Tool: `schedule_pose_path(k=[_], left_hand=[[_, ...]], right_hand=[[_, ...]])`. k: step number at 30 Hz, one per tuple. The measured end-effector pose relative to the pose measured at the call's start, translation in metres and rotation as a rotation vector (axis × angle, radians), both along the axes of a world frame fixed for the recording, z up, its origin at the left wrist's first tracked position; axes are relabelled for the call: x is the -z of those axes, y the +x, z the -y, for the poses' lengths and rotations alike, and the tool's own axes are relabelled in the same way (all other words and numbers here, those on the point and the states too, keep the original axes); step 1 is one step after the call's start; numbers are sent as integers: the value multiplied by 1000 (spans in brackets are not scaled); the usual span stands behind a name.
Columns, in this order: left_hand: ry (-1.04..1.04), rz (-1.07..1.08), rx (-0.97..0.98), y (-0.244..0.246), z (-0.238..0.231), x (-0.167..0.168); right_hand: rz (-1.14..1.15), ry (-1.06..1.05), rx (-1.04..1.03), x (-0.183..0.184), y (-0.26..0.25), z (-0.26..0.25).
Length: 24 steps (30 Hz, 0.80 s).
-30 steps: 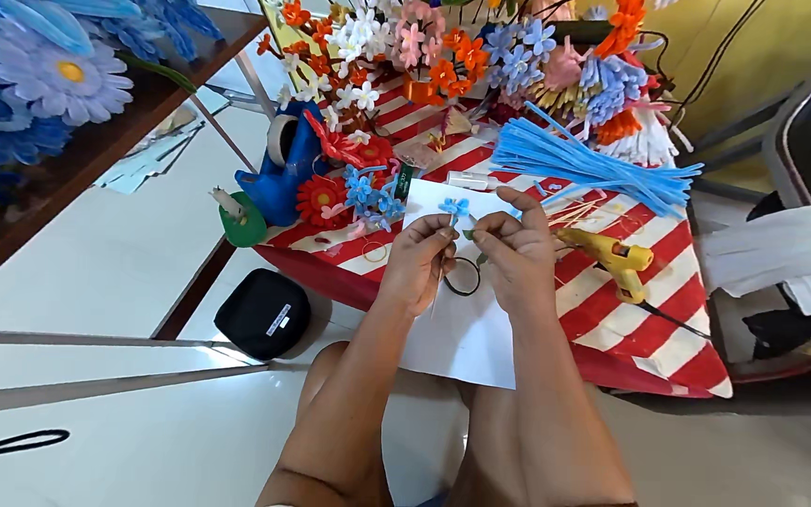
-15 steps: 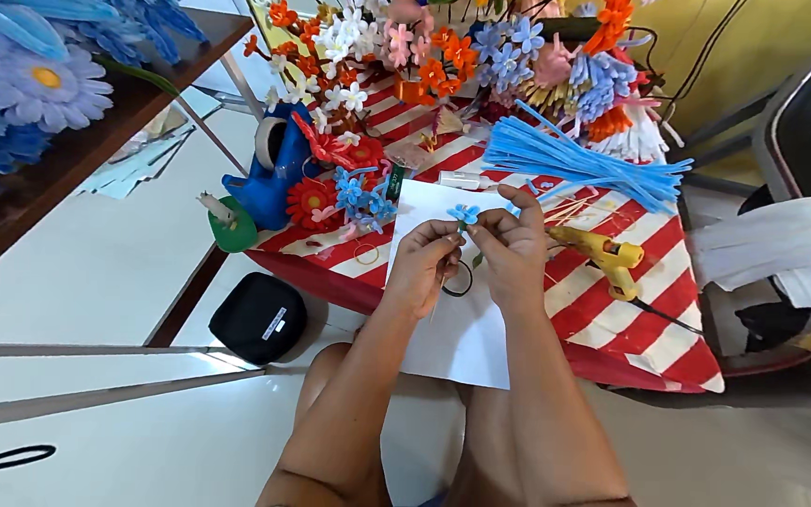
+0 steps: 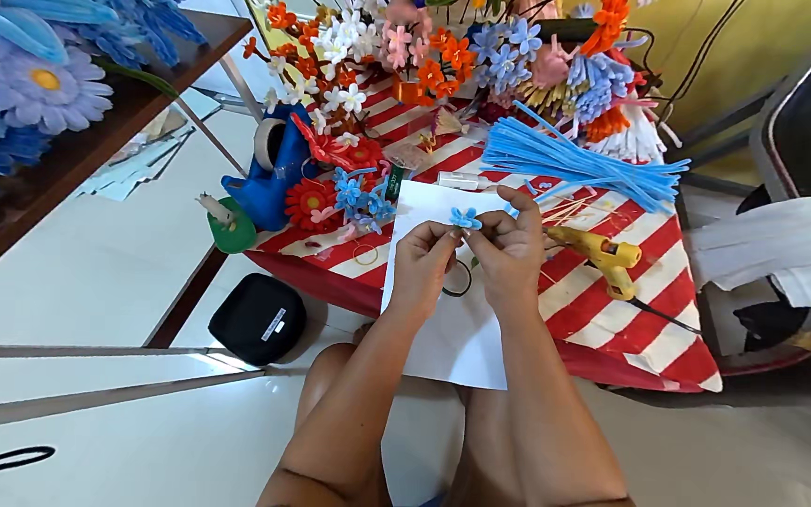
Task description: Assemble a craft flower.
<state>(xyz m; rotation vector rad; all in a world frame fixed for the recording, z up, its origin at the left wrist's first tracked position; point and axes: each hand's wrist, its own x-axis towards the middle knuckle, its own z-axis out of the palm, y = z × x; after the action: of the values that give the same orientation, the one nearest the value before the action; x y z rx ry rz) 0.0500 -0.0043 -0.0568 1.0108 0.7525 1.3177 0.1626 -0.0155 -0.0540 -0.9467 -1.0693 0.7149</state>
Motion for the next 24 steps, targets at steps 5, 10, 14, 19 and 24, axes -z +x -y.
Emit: schedule_pose_path(k=[5,10,14,19,24], left_hand=[[11,-2,1,-1,-1,1],[-14,-9,6,-2,-1,-1],[10,-17,-52,-1,0,-2],[133,-133,-107,-1,1,3],[142,-189,-79,-2,2,1]], right_hand=[[-9,12,-12,1,-2,0],[3,-9,-23,2,1,0],[-14,-12,-25,2,0,0],[-54,-13,-31,3,-3,0],[-77,-26,-26,2,-3,0]])
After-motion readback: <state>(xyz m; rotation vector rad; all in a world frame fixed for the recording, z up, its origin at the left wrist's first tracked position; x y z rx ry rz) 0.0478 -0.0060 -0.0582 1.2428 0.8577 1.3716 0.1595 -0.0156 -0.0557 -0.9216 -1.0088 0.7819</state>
